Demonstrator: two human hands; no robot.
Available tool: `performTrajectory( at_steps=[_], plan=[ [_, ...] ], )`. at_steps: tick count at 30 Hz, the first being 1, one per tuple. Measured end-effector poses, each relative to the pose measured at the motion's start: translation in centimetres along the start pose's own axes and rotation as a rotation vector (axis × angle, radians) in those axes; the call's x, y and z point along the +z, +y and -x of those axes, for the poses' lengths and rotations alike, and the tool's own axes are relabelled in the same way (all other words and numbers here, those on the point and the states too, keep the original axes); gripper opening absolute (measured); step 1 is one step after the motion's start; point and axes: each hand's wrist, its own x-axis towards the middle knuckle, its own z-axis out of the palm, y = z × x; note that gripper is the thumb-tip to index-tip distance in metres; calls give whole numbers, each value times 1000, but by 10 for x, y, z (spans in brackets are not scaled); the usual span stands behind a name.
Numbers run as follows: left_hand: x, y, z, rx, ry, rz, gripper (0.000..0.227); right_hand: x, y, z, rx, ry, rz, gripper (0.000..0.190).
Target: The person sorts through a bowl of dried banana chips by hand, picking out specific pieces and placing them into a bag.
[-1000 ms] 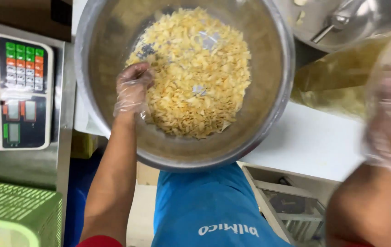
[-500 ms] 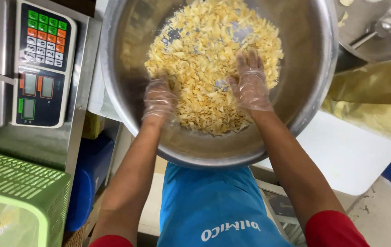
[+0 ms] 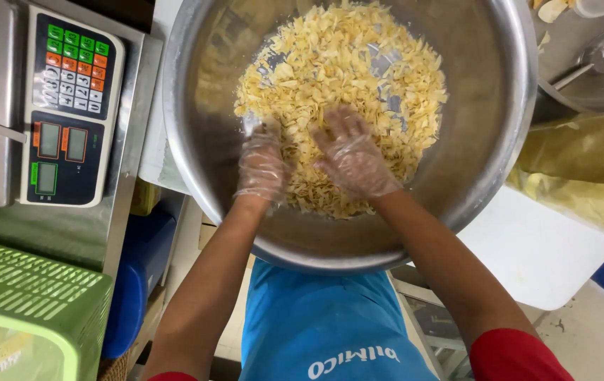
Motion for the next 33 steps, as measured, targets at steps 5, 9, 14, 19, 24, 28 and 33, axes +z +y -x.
performTrajectory(
  at_steps=[5,9,14,19,24,28,33],
  plan=[
    [-61,11,-35,-1009,-641,1636,19,57,45,18,76,20,-20,64],
    [-39,-15,-39,-1147,-795,1998,24,54,75,26,194,238,220,72],
    [-50,-25,-75,-1157,-807,2421,38,-21,22,-3,316,-603,-99,74],
    [-21,-7,-54,-1525,-1008,2473,30,17,60,28,397,-231,-310,41],
    [-11,17,-70,-1740,-1372,3220,27,8,79,10,490,66,-717,28],
    [-2,20,-71,-1536,-1006,3359,36,32,110,-14,503,256,-765,10],
    [13,11,-77,-1263,-555,3446,62,-15,67,-62,561,-133,-363,66]
  ],
)
